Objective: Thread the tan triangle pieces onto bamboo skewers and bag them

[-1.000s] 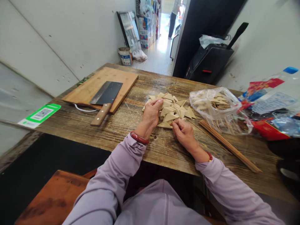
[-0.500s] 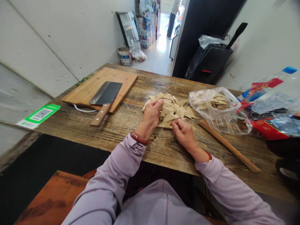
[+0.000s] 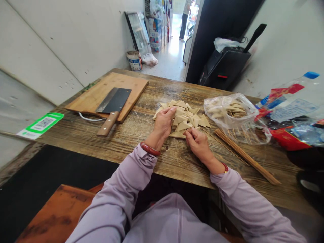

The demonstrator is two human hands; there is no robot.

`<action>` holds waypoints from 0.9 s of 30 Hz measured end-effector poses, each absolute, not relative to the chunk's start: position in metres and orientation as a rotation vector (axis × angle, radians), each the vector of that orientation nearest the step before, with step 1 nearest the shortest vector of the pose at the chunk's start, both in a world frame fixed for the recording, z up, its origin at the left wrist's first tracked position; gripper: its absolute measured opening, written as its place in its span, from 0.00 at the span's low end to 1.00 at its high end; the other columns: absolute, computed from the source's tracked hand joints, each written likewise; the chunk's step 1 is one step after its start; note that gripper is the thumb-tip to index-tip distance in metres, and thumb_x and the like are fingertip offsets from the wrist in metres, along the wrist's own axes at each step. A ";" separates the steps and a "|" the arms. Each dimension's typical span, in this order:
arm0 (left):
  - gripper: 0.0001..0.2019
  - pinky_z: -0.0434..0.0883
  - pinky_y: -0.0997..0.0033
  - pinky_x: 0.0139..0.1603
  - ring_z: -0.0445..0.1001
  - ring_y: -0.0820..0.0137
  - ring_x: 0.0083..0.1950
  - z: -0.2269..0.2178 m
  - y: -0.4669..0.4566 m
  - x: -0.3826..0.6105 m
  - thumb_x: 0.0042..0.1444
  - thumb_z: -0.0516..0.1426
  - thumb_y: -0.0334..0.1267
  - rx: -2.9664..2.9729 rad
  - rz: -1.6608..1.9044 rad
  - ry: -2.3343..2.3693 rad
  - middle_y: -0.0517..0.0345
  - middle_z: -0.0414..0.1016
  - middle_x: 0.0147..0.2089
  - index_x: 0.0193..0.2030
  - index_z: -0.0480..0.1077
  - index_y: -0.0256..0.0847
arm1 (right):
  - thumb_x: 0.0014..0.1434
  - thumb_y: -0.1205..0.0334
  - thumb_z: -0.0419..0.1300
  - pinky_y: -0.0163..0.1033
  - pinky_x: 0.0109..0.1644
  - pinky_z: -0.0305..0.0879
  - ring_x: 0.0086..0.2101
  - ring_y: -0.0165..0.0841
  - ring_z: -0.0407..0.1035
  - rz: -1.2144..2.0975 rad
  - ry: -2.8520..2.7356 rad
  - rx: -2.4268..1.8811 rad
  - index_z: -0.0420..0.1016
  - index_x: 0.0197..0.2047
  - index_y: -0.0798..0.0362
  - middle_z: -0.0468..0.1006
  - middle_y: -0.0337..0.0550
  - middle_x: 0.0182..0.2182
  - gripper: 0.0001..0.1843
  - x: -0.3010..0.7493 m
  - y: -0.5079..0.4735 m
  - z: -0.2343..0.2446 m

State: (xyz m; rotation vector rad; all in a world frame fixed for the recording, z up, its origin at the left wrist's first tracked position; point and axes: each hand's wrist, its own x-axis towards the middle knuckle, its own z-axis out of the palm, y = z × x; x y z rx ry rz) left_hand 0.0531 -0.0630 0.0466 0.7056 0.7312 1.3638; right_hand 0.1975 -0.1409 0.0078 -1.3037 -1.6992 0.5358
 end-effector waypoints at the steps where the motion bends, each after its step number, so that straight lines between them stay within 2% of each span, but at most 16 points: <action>1: 0.10 0.72 0.73 0.35 0.78 0.72 0.31 0.047 -0.063 0.052 0.46 0.70 0.39 0.701 1.355 0.731 0.59 0.79 0.27 0.29 0.76 0.37 | 0.66 0.54 0.54 0.38 0.32 0.60 0.22 0.32 0.64 0.553 -1.687 -1.297 0.70 0.29 0.48 0.69 0.34 0.18 0.14 0.197 -0.141 0.008; 9: 0.16 0.73 0.74 0.34 0.78 0.73 0.32 0.048 -0.057 0.044 0.54 0.67 0.50 0.688 1.313 0.724 0.57 0.80 0.33 0.37 0.76 0.37 | 0.69 0.48 0.54 0.38 0.34 0.61 0.23 0.30 0.64 0.743 -1.571 -1.236 0.73 0.34 0.50 0.69 0.33 0.19 0.17 0.203 -0.137 0.001; 11: 0.16 0.73 0.74 0.35 0.78 0.72 0.32 0.048 -0.057 0.045 0.54 0.67 0.49 0.725 1.264 0.726 0.57 0.81 0.34 0.38 0.76 0.37 | 0.69 0.48 0.54 0.37 0.33 0.61 0.23 0.30 0.63 0.771 -1.538 -1.246 0.73 0.35 0.50 0.69 0.33 0.19 0.17 0.204 -0.134 -0.002; 16: 0.18 0.74 0.74 0.35 0.81 0.67 0.38 0.046 -0.057 0.048 0.43 0.73 0.39 0.901 1.203 0.734 0.52 0.83 0.38 0.40 0.78 0.35 | 0.68 0.52 0.55 0.35 0.35 0.61 0.24 0.28 0.64 0.756 -1.550 -1.259 0.73 0.32 0.51 0.69 0.33 0.20 0.16 0.203 -0.126 -0.001; 19: 0.18 0.74 0.75 0.33 0.80 0.67 0.37 0.040 -0.048 0.048 0.43 0.71 0.37 0.901 1.268 0.765 0.51 0.84 0.39 0.43 0.79 0.36 | 0.67 0.56 0.57 0.34 0.35 0.60 0.24 0.28 0.64 0.794 -1.590 -1.293 0.76 0.35 0.52 0.70 0.32 0.20 0.12 0.207 -0.120 0.004; 22: 0.17 0.73 0.76 0.31 0.79 0.70 0.34 0.037 -0.041 0.046 0.43 0.70 0.35 0.907 1.287 0.770 0.52 0.84 0.39 0.42 0.79 0.36 | 0.65 0.59 0.59 0.34 0.36 0.60 0.27 0.28 0.66 0.739 -1.618 -1.335 0.79 0.38 0.54 0.74 0.35 0.25 0.09 0.210 -0.124 0.009; 27: 0.15 0.73 0.78 0.31 0.77 0.74 0.32 0.040 -0.044 0.045 0.44 0.69 0.35 0.918 1.271 0.758 0.55 0.82 0.39 0.41 0.79 0.37 | 0.64 0.60 0.59 0.34 0.36 0.60 0.29 0.29 0.68 0.708 -1.632 -1.299 0.81 0.39 0.55 0.76 0.38 0.28 0.11 0.216 -0.151 0.013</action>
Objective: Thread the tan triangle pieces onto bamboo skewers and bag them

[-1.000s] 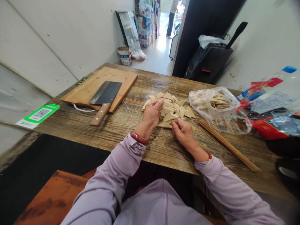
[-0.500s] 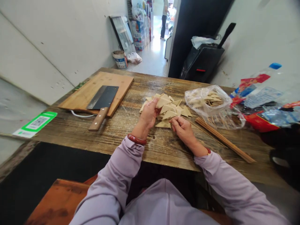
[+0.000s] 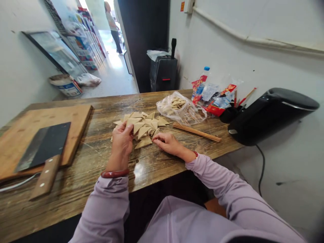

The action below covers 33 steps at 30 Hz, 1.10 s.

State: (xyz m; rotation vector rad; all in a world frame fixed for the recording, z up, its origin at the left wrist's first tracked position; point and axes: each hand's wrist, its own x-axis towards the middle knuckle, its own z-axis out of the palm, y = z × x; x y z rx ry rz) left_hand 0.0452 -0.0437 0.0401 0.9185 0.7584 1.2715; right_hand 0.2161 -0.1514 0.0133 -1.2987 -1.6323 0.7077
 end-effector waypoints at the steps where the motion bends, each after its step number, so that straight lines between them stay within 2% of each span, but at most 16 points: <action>1: 0.15 0.73 0.78 0.32 0.77 0.74 0.33 0.041 -0.045 0.046 0.44 0.70 0.34 0.917 1.259 0.750 0.56 0.82 0.39 0.41 0.79 0.37 | 0.64 0.59 0.59 0.34 0.35 0.60 0.29 0.29 0.68 0.704 -1.628 -1.296 0.81 0.40 0.55 0.77 0.39 0.28 0.11 0.218 -0.158 0.014; 4: 0.18 0.74 0.78 0.33 0.77 0.75 0.33 0.043 -0.050 0.049 0.46 0.70 0.35 0.952 1.183 0.734 0.58 0.81 0.38 0.46 0.77 0.39 | 0.63 0.58 0.58 0.35 0.33 0.60 0.26 0.29 0.66 0.695 -1.564 -1.325 0.81 0.40 0.55 0.76 0.38 0.27 0.12 0.229 -0.183 0.017; 7: 0.22 0.75 0.76 0.32 0.78 0.74 0.31 0.043 -0.052 0.049 0.48 0.70 0.40 1.016 1.105 0.736 0.56 0.81 0.38 0.50 0.76 0.38 | 0.63 0.53 0.59 0.34 0.28 0.56 0.21 0.27 0.61 0.770 -1.425 -1.405 0.80 0.40 0.56 0.70 0.34 0.21 0.15 0.249 -0.213 0.023; 10: 0.22 0.76 0.75 0.32 0.79 0.73 0.30 0.042 -0.050 0.046 0.49 0.70 0.43 1.015 1.096 0.732 0.53 0.82 0.37 0.49 0.76 0.36 | 0.60 0.47 0.60 0.34 0.25 0.52 0.19 0.26 0.57 0.830 -1.286 -1.491 0.79 0.40 0.56 0.64 0.31 0.17 0.19 0.279 -0.249 0.033; 14: 0.20 0.75 0.77 0.31 0.77 0.76 0.27 0.041 -0.047 0.042 0.50 0.69 0.44 0.995 1.119 0.727 0.56 0.80 0.33 0.46 0.77 0.35 | 0.58 0.44 0.62 0.33 0.24 0.48 0.19 0.25 0.52 0.762 -1.124 -1.607 0.79 0.41 0.56 0.61 0.29 0.17 0.22 0.319 -0.295 0.048; 18: 0.18 0.74 0.78 0.29 0.75 0.76 0.26 0.042 -0.047 0.042 0.49 0.70 0.44 0.986 1.118 0.742 0.58 0.79 0.31 0.43 0.78 0.35 | 0.57 0.42 0.62 0.35 0.24 0.51 0.19 0.27 0.55 0.589 -0.957 -1.667 0.77 0.40 0.54 0.62 0.30 0.17 0.22 0.351 -0.310 0.052; 23: 0.19 0.73 0.79 0.28 0.75 0.76 0.26 0.044 -0.049 0.042 0.48 0.70 0.43 0.982 1.118 0.750 0.58 0.79 0.30 0.43 0.79 0.34 | 0.53 0.40 0.61 0.36 0.24 0.51 0.18 0.28 0.56 0.494 -0.955 -1.712 0.77 0.38 0.53 0.63 0.31 0.16 0.23 0.382 -0.267 0.047; 27: 0.19 0.73 0.79 0.28 0.74 0.77 0.26 0.046 -0.050 0.043 0.47 0.70 0.44 0.976 1.121 0.775 0.58 0.78 0.30 0.42 0.79 0.34 | 0.53 0.43 0.60 0.36 0.26 0.54 0.19 0.29 0.59 0.393 -1.099 -1.773 0.77 0.32 0.54 0.65 0.33 0.15 0.20 0.398 -0.210 0.046; 33: 0.18 0.72 0.79 0.29 0.73 0.77 0.26 0.051 -0.054 0.043 0.47 0.71 0.44 0.967 1.107 0.767 0.57 0.78 0.30 0.41 0.80 0.34 | 0.60 0.55 0.54 0.35 0.29 0.60 0.21 0.31 0.65 0.181 -1.471 -1.940 0.79 0.31 0.55 0.72 0.37 0.18 0.16 0.398 -0.133 0.045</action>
